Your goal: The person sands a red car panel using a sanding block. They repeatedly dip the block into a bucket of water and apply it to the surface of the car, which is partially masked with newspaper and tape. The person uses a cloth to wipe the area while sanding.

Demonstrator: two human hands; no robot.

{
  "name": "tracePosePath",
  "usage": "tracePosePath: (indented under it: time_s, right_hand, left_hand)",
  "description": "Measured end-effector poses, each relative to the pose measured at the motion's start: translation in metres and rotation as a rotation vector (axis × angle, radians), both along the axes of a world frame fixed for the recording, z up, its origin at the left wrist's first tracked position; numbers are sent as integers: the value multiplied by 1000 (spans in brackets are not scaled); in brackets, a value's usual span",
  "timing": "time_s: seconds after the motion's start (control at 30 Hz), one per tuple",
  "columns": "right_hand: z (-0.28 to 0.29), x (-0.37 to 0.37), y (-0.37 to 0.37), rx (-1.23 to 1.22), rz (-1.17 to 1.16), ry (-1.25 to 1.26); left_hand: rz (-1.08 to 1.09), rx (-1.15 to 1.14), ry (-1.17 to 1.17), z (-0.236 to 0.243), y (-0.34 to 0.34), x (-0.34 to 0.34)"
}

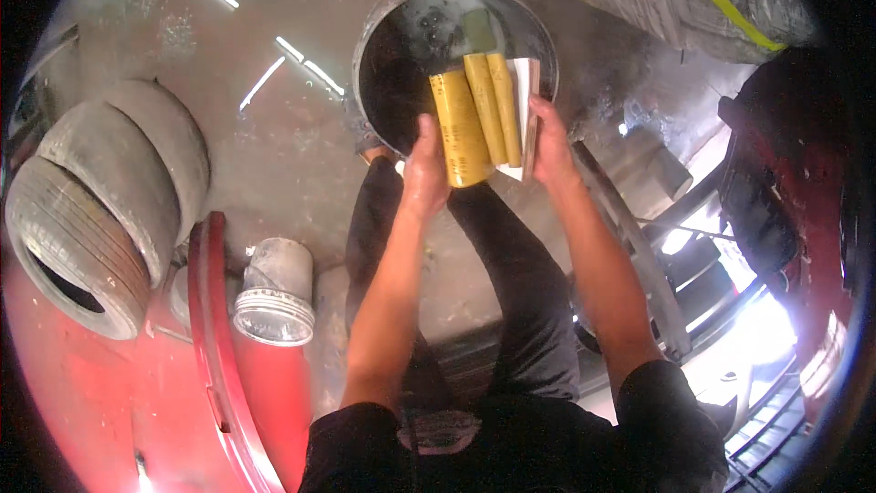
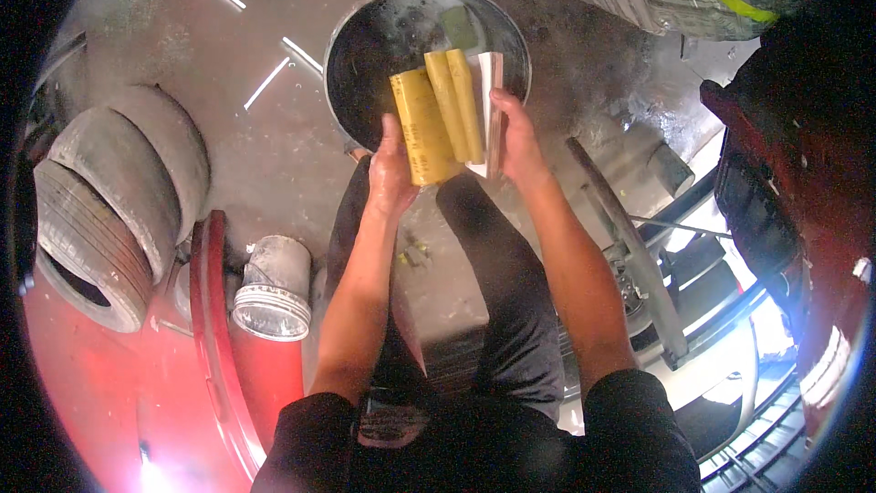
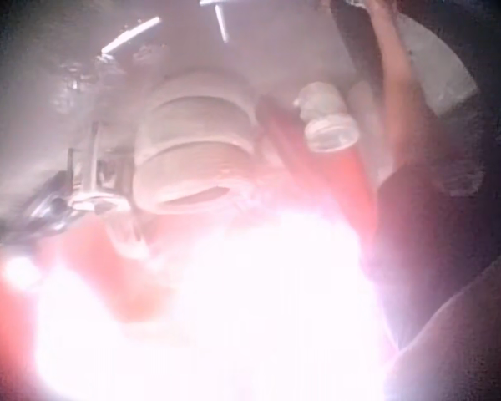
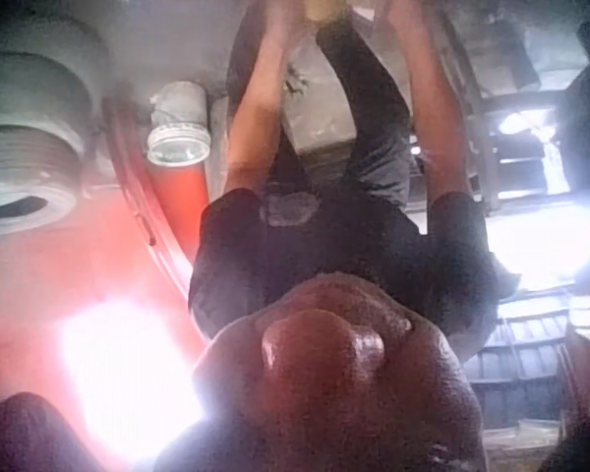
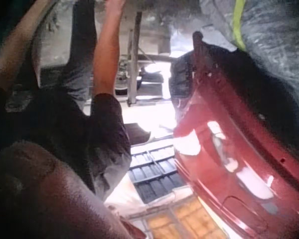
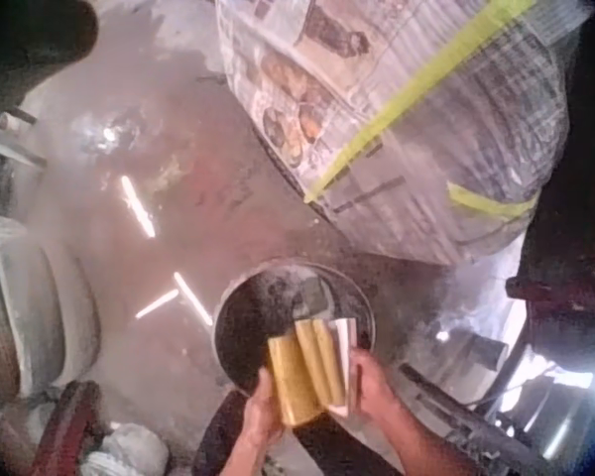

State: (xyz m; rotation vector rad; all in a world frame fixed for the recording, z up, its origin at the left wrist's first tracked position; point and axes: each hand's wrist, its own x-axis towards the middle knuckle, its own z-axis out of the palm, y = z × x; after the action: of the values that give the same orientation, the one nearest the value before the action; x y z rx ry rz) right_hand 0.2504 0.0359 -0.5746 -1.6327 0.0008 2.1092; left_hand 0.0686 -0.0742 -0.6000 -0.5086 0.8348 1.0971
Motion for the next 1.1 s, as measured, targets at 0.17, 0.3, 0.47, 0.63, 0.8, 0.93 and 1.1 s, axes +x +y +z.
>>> tracePosePath:
  time_s: [0.17,0.3,0.47,0.63,0.8,0.93,1.1]
  right_hand:
    - [-12,7,-13,88,109,-112]
    - [7,-12,6,276,292,-151]
    - [17,-8,20,419,509,-261]
    - [23,-11,18,446,571,-322]
    - [11,-14,13,541,519,-458]
    - [5,-15,15,665,643,-584]
    - [31,-30,13,616,561,-447]
  left_hand:
    - [-160,51,332,5,15,7]
    - [-196,7,889,1,19,1]
    - [-197,-76,1159,2,20,-11]
    - [-266,-103,1347,8,25,-10]
    - [-266,-62,1413,7,29,-9]
    - [-293,-25,1321,1,28,-1]
    - [-254,-3,1155,2,37,-3]
